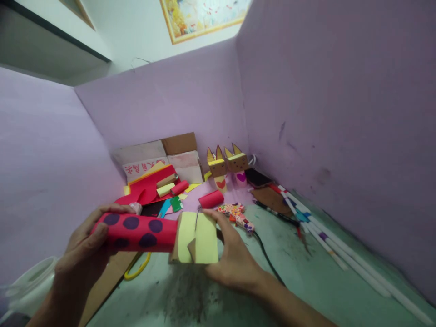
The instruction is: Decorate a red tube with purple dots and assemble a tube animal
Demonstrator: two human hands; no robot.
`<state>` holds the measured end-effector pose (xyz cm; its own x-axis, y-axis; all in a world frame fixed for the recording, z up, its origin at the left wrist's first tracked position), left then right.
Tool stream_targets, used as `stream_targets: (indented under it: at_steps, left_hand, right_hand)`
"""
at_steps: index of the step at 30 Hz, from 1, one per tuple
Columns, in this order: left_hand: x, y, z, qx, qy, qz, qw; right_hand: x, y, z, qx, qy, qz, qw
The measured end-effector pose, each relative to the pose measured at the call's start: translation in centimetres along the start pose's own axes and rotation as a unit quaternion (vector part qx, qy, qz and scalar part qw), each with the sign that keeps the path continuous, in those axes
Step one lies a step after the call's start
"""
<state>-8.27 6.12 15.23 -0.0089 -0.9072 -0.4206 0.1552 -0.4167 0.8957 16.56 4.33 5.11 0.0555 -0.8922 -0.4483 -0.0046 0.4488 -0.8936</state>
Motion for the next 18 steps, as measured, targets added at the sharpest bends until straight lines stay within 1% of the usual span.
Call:
stream_targets:
  at_steps: [3,7,10,12,14,16,18]
  left_hand:
    - [-0.1,-0.7,0.1,0.085,-0.007,0.002,0.996]
    - [0.1,-3.3,-0.2,0.123,-0.065,0.079,0.987]
    - [0.3,-5.5,-0.4,0.121,-0.092,0.128,0.98]
    - [0.3,-6.6,-0.4,0.089,-0.109,0.138,0.98]
    - [0.3,-7.1,-0.6,0.026,-0.142,0.133,0.981]
    - [0.5,-7.2,-0.8,-0.06,-0.18,0.114,0.975]
    - [0.8,-6.8,-0.8,-0.144,-0.186,0.086,0.968]
  right_hand:
    - [-1.6,-1.8,1.6,-0.037,0.008,0.024,0.999]
    - [-4.4,-3.6,3.0,-0.093,0.008,0.047,0.995]
    - [-5.9,-3.6,2.8,-0.104,-0.009,0.048,0.993]
    - [-6.4,-2.8,2.5,-0.101,-0.015,0.034,0.994]
    - [-6.3,-1.7,2.3,-0.096,-0.012,0.018,0.995]
    - [-5.9,-0.6,2.3,-0.087,-0.012,0.0,0.996]
    - [-5.5,0.2,2.5,-0.072,-0.02,-0.022,0.997]
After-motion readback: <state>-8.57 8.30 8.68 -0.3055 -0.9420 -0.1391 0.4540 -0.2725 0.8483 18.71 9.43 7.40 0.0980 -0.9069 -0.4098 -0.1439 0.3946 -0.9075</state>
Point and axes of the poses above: each hand's wrist, its own x-axis away from the middle knuckle, its own z-axis out of the back of the hand, y = z × x, the point moved 7 cm from there along -x, towards the middle knuckle
